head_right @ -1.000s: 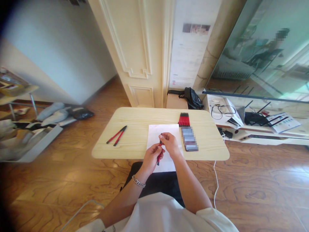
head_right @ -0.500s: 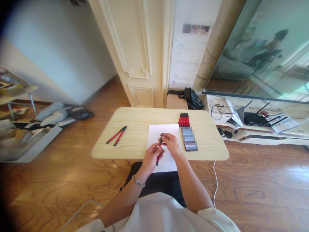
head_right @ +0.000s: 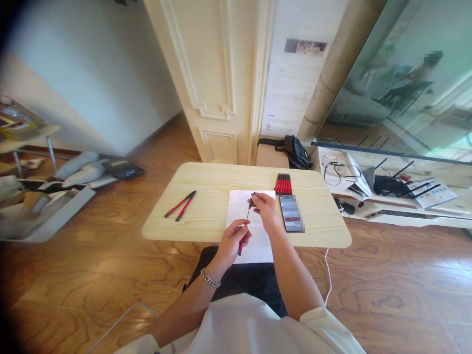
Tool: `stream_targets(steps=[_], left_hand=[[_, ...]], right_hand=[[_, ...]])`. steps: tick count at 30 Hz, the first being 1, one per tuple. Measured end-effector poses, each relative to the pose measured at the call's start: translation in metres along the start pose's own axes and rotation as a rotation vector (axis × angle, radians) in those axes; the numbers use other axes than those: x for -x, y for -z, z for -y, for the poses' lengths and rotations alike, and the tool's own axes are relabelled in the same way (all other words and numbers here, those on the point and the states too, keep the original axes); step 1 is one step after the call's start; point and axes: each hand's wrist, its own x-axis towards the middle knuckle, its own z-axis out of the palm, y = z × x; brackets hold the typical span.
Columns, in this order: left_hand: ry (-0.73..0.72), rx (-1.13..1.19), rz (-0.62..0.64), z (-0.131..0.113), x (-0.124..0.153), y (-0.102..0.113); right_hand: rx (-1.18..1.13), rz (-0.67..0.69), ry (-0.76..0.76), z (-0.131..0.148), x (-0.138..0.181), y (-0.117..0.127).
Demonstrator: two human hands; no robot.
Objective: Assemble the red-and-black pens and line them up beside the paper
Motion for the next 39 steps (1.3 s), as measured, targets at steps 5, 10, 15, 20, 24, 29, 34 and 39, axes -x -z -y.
stream_targets(steps=[5, 10, 15, 20, 24, 29, 34, 39], left_hand=[[-0.004, 0.018, -0.052, 0.003, 0.005, 0.012], [-0.009, 0.035, -0.115, 0.002, 0.005, 0.018], [0.003, 0.058, -0.136, 0.001, 0.004, 0.018], [-0.006, 0.054, -0.142, 0.004, 0.002, 0.018], [0.000, 0.071, -0.106, 0.005, -0.001, 0.014], [0.013, 0.042, -0.075, 0.008, -0.003, 0.004], [0.024, -0.019, -0.061, 0.012, 0.001, 0.002], [0.012, -0.036, -0.079, 0.013, 0.002, 0.008]], right_hand=[[0.205, -0.082, 0.082, -0.009, -0.019, 0.000], [0.827, -0.059, 0.179, -0.037, -0.019, -0.010], [1.153, -0.082, 0.175, -0.054, -0.016, -0.021], [1.078, -0.068, 0.197, -0.044, -0.008, -0.016], [0.760, 0.057, 0.187, -0.029, 0.012, -0.009], [0.603, 0.163, 0.139, -0.022, 0.025, -0.002], [0.531, 0.029, 0.114, -0.018, 0.001, 0.008], [0.485, 0.067, 0.052, -0.017, -0.009, 0.008]])
